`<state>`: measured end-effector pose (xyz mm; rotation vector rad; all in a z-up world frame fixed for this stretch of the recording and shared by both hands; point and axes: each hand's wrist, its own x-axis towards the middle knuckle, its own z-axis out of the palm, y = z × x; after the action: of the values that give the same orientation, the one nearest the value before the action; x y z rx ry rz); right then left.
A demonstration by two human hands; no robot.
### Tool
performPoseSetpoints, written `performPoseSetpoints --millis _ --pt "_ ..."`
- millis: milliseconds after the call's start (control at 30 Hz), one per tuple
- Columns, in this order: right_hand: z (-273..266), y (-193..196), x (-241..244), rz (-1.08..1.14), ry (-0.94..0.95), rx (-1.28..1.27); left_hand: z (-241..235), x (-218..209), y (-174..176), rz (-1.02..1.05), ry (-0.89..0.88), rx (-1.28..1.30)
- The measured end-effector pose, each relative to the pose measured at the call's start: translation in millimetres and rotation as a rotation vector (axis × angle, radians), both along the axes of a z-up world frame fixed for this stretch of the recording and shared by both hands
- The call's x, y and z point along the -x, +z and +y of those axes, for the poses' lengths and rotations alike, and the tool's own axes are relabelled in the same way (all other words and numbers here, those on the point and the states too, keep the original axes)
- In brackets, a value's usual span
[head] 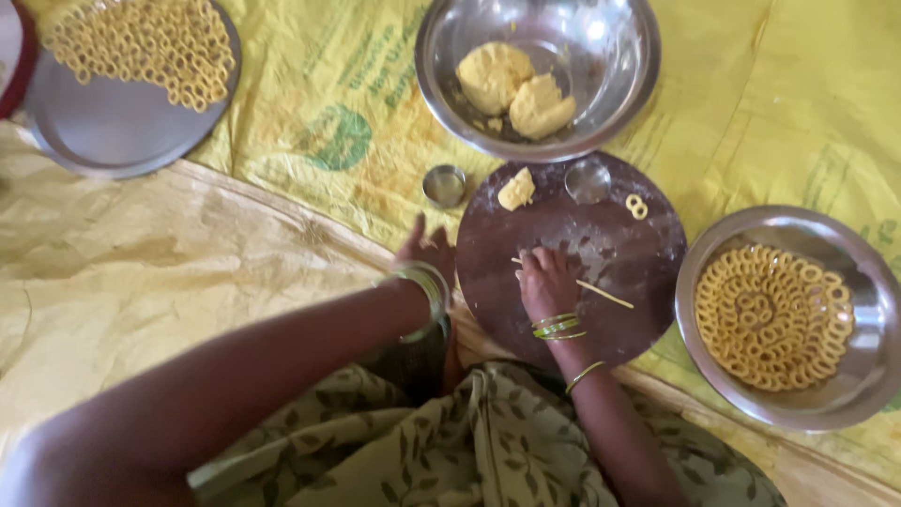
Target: The person rolls small pieces of dough into thin strips on a wooden board, then shapes them into ring-like forms by hand. The finished pieces are placed into a metal bowl. The person also arranges the rings in the bowl to form a decorative pattern.
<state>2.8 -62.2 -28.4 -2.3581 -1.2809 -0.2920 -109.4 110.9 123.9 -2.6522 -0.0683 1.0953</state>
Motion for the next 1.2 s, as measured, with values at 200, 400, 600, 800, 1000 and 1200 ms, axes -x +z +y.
performPoseSetpoints --millis 200,400,600,800,1000,1200 --pt "1 10 -17 0.215 0.005 -0.176 -50 -16 -67 -0.054 0.14 0.288" --pt "3 8 -39 0.514 -0.02 -0.297 -125 -33 -153 0.06 0.202 0.598" --pt "24 -25 -47 0.603 -0.103 -0.415 -214 -28 -236 0.034 0.198 0.645" --pt "41 -35 -60 0.452 -0.093 -0.21 -236 -8 -267 -0.274 0.352 0.644" --pt "85 -27 -37 0.158 -0.22 -0.08 -228 8 -245 -0.386 0.55 0.783" --pt "95 -19 -36 0.133 -0.109 -0.185 -230 6 -252 -0.306 0.426 0.69"
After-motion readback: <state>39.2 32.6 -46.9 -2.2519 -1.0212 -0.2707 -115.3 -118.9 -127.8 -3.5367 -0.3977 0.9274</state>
